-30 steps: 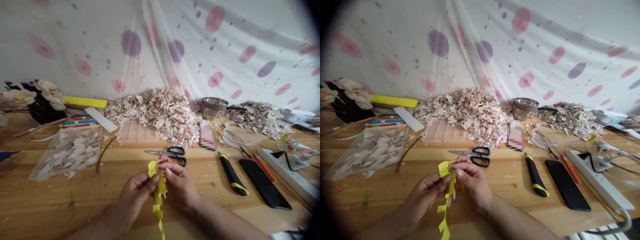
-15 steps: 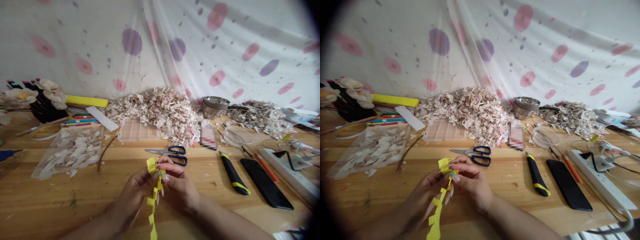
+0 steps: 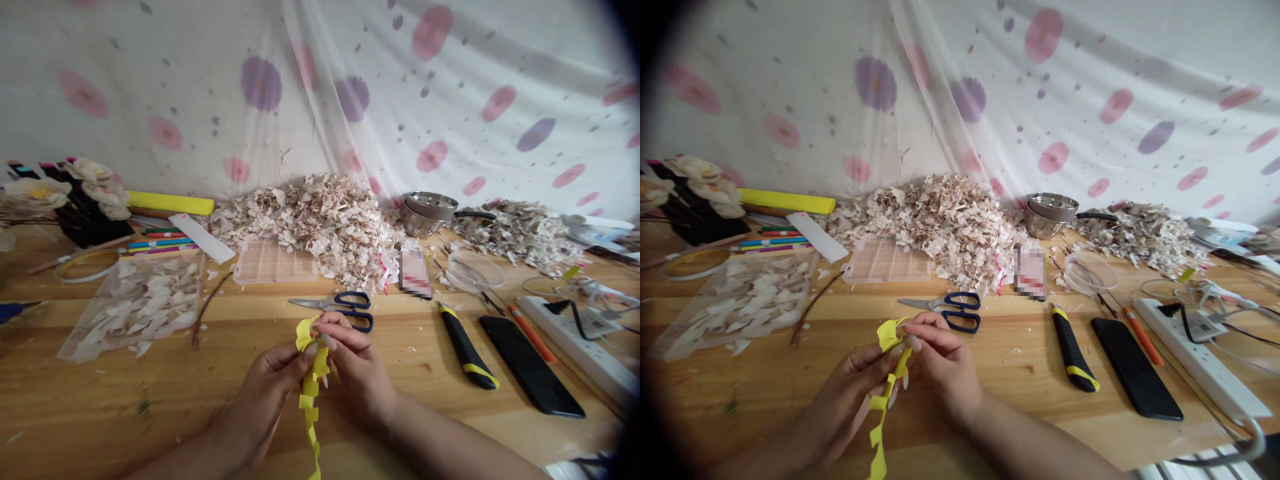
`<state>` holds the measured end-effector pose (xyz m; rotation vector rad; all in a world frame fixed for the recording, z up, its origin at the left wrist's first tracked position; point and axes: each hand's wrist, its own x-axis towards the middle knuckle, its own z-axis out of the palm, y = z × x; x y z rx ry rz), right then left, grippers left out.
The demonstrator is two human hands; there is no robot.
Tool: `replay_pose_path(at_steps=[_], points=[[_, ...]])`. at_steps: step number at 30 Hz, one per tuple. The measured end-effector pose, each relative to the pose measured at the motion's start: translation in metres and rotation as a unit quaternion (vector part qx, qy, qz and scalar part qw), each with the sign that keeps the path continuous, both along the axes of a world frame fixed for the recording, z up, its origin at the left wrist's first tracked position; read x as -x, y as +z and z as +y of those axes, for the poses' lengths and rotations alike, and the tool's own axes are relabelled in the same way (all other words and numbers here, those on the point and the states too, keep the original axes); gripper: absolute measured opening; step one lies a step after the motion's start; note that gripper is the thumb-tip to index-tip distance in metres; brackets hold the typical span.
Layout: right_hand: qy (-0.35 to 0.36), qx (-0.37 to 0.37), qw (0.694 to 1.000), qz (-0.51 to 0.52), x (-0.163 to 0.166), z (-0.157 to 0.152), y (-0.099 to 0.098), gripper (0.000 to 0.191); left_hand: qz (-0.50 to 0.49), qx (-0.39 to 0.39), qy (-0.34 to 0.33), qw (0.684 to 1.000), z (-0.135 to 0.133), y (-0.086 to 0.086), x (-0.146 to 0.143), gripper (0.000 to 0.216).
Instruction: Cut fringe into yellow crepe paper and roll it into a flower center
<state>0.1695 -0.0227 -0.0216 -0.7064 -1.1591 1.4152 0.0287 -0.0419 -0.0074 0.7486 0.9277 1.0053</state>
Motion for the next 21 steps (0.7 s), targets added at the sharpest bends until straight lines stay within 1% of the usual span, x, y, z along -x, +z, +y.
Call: replay_pose_path(at_steps=[2,4,7,10,18,21], points=[[-0.010,-0.031,0.999,-0.041,-0.004,0.001,0.001,0.018,0.014,-0.005,0.007,1.000,0.001,0.001,0.002,0.028],[-0.011,-0.049,0.996,-0.080,-0.007,0.001,0.002,0.020,0.049,-0.022,0.000,0.999,0.003,0.001,0.005,0.028],[-0.022,-0.060,0.991,-0.120,-0.009,0.001,0.001,0.021,0.120,-0.068,-0.006,0.990,0.004,0.000,0.008,0.028],[-0.039,-0.066,0.985,-0.153,-0.008,0.000,-0.001,0.022,0.158,-0.093,-0.004,0.983,0.005,-0.001,0.009,0.027],[-0.030,-0.058,0.979,-0.191,-0.010,-0.001,-0.005,0.026,0.164,-0.079,0.005,0.983,0.005,0.003,0.008,0.024],[-0.022,-0.075,0.981,-0.179,-0.013,-0.002,0.000,0.026,0.118,-0.051,0.006,0.992,0.005,0.004,0.008,0.025]])
